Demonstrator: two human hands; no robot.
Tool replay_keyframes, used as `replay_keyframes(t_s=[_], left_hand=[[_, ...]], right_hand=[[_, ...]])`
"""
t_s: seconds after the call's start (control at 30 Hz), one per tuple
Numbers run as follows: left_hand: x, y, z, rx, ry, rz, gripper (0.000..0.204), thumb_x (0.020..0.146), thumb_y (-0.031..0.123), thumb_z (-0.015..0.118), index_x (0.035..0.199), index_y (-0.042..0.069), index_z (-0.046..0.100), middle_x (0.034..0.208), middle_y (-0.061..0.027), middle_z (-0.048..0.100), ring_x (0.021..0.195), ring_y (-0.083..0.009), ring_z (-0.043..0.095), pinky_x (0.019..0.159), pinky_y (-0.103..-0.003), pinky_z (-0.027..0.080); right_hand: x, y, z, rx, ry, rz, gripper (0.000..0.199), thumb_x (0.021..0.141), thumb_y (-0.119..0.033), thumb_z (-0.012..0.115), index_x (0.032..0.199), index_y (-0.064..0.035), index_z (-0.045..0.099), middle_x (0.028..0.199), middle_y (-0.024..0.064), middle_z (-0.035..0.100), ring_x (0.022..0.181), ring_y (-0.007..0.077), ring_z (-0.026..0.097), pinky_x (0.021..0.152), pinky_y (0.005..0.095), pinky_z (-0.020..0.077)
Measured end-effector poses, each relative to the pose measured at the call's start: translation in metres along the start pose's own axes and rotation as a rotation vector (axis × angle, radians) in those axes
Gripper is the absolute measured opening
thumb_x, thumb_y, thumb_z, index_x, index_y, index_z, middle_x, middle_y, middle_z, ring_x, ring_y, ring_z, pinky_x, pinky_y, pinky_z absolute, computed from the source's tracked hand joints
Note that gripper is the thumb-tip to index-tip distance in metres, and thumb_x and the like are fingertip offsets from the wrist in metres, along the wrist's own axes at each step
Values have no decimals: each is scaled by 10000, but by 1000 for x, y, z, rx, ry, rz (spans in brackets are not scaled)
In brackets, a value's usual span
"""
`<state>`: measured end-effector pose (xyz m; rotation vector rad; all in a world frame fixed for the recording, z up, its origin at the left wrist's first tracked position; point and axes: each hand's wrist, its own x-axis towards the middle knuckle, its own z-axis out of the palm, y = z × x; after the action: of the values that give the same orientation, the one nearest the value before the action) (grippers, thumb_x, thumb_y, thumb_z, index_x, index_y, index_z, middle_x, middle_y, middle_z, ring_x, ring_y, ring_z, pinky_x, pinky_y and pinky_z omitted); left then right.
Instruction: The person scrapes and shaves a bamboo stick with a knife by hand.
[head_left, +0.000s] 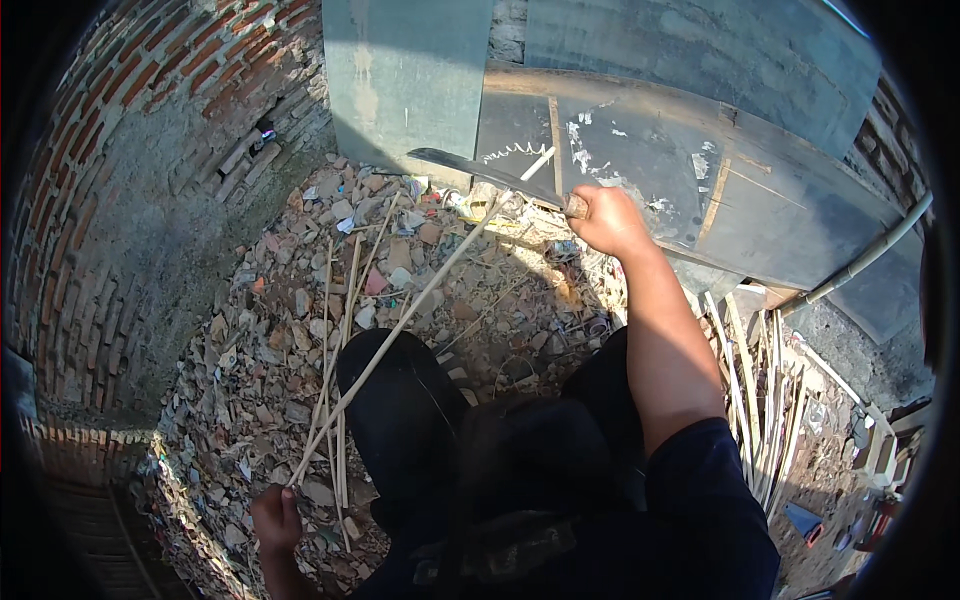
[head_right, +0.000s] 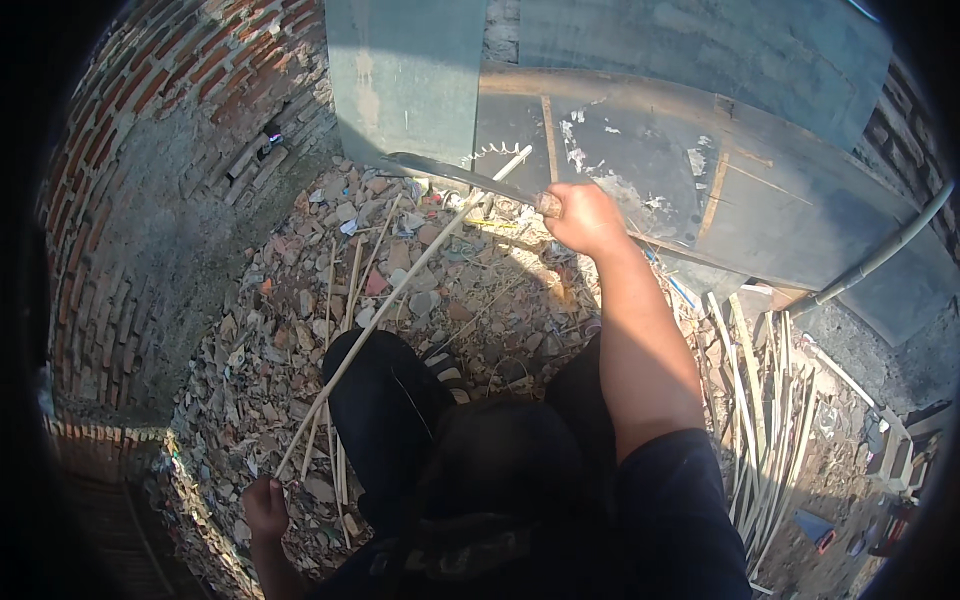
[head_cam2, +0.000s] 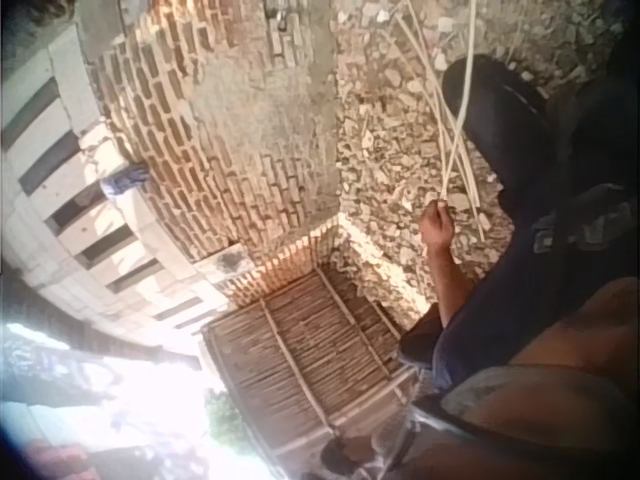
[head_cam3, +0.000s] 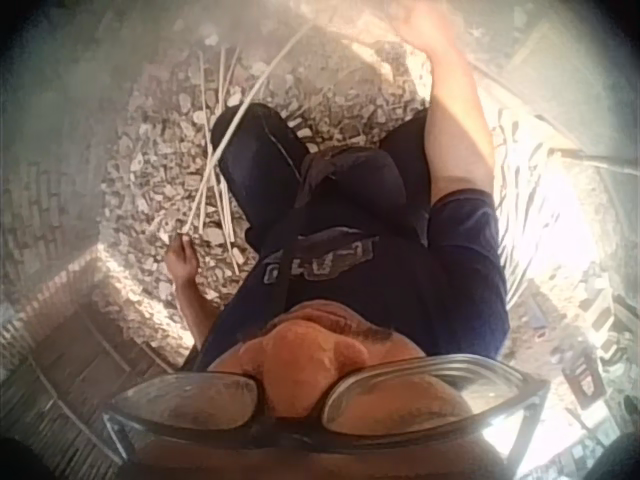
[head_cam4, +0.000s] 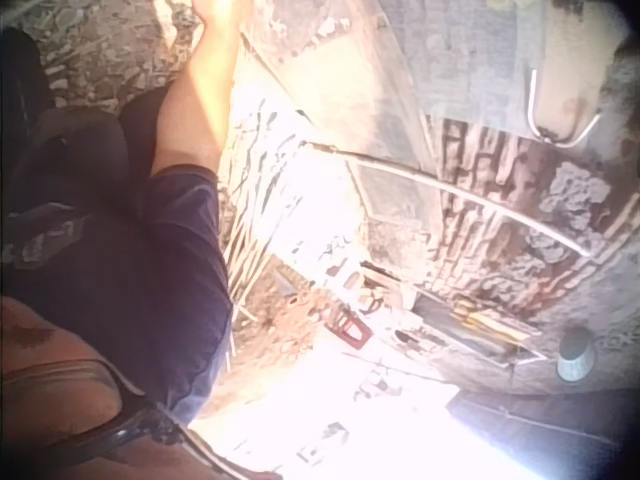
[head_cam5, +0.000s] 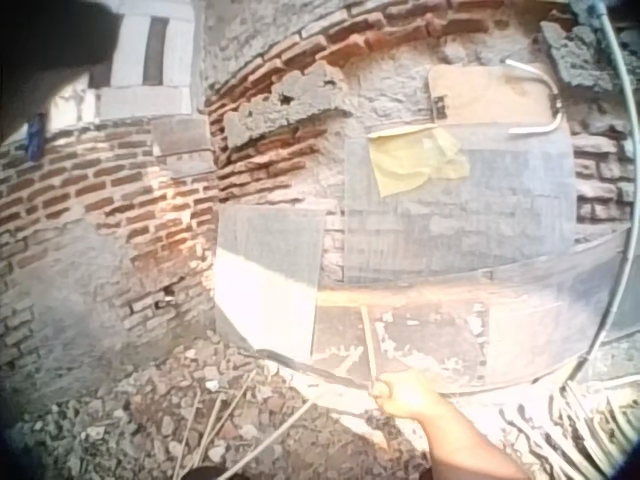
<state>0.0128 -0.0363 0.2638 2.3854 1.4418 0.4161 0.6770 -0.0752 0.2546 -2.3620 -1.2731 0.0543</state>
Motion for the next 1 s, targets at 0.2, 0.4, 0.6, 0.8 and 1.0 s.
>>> replay_keyframes(t_s=[0.2, 0.4, 0.6, 0.8, 1.0], left_hand=[[2, 1, -8, -6, 7, 21, 488, 1027, 339, 500, 690, -13, 512, 565, -182, 457, 511, -370, 487, 517, -454, 352], [5, -1, 0, 12, -3, 31, 509, 1033, 337, 494, 665, -16, 497, 558, -171, 455, 503, -343, 457, 518, -441, 336], [-2, -15, -9, -95, -41, 20, 501, 1027, 309, 517, 652, -20, 474, 548, -162, 422, 494, -314, 430, 511, -426, 302], [0, -9, -15, -155, -27, -14, 497, 1052, 302, 476, 665, -5, 433, 546, -104, 390, 517, -184, 369, 512, -389, 280], [6, 6, 5, -208, -22, 26, 490, 1061, 306, 474, 682, -2, 436, 562, -67, 387, 555, -140, 370, 517, -370, 282]], right_hand=[[4, 26, -17, 4, 46, 165, 407, 772, -237, 700, 1173, -169, 720, 1038, 172, 733, 1023, 369, 687, 901, 474, 547], [2, 12, -12, 44, -8, 71, 407, 778, -220, 697, 1180, -160, 716, 1105, 176, 725, 1044, 370, 681, 919, 464, 538], [4, 28, -27, -6, 13, 139, 335, 784, -232, 691, 1099, -124, 716, 1059, 195, 725, 1018, 388, 680, 896, 476, 539], [1, 41, -24, 228, 178, 257, 348, 794, -259, 699, 1100, -94, 714, 1012, 205, 728, 985, 393, 687, 872, 471, 533], [6, 38, -13, 327, 197, 292, 388, 806, -275, 748, 1131, -67, 707, 987, 193, 738, 929, 372, 701, 834, 434, 529]])
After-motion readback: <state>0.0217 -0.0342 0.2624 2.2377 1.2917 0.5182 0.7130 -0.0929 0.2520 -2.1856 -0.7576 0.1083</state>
